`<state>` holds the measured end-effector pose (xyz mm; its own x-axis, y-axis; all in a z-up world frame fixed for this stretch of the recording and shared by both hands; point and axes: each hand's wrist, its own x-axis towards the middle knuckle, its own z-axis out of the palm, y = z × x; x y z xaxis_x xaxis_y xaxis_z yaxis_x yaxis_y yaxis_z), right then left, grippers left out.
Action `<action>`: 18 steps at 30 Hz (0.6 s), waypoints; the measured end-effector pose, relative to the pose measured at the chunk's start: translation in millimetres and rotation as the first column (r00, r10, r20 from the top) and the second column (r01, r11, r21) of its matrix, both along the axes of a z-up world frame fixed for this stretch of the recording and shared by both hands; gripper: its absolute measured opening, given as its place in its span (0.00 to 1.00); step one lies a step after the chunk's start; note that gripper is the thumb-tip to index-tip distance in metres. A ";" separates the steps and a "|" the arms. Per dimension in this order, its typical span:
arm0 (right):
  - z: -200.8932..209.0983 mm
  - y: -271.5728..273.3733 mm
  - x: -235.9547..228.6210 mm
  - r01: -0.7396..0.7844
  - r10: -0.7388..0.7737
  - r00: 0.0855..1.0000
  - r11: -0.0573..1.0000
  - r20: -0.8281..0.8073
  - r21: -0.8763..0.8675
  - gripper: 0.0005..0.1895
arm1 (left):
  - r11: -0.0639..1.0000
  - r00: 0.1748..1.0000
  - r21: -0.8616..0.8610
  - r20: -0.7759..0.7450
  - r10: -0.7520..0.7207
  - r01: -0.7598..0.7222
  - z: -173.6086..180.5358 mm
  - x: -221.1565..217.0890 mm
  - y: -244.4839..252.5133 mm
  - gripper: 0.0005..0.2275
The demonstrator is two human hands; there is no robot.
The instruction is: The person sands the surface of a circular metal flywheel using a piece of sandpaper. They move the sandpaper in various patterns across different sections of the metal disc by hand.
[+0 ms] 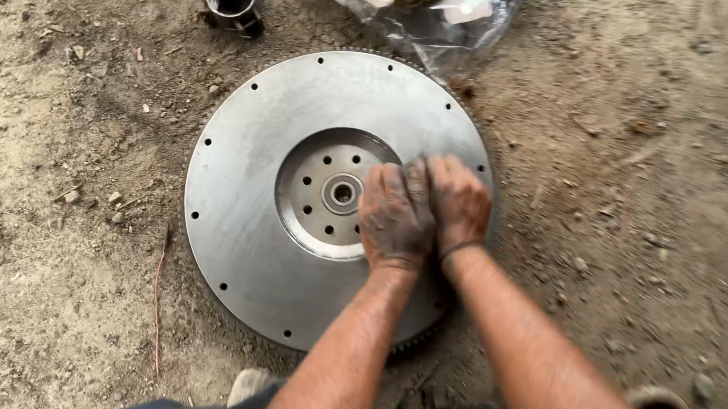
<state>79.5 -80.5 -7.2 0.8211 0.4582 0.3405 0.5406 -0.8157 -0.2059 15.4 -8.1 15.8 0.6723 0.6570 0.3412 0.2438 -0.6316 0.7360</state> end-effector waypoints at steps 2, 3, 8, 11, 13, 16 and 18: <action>5.8 -13.8 -33.3 0.046 -0.046 0.999 0.999 -0.023 -0.016 0.05 | 0.999 0.997 -0.013 0.057 -0.046 0.047 -0.3 -4.0 4.7 0.10; 8.5 -18.8 -53.7 0.081 -0.082 0.995 0.996 -0.050 -0.038 0.03 | 0.998 0.994 -0.017 0.083 -0.066 0.068 -1.4 -7.5 8.0 0.09; 21.8 -16.7 -100.7 0.137 -0.141 0.984 0.989 -0.107 -0.048 0.15 | 0.988 0.987 0.136 -0.150 -0.049 0.070 -1.0 -52.4 28.0 0.07; 18.2 -15.0 -71.0 0.148 -0.146 0.984 0.989 -0.103 0.014 0.14 | 0.978 0.971 0.202 -0.240 -0.009 0.059 1.1 -57.7 28.5 0.07; 12.2 -15.0 -39.6 0.174 -0.181 0.979 0.982 -0.098 -0.072 0.16 | 0.970 0.958 0.227 -0.285 -0.018 0.085 1.9 -54.9 27.2 0.06; 4.9 -13.4 25.2 0.129 -0.127 0.992 0.988 0.028 -0.089 0.16 | 0.956 0.935 0.256 -0.353 -0.046 0.144 4.4 -50.9 29.1 0.07; 2.6 -7.6 66.1 0.133 -0.134 0.991 0.988 -0.005 -0.074 0.17 | 0.949 0.928 0.274 -0.371 -0.044 0.154 7.0 -48.6 29.0 0.07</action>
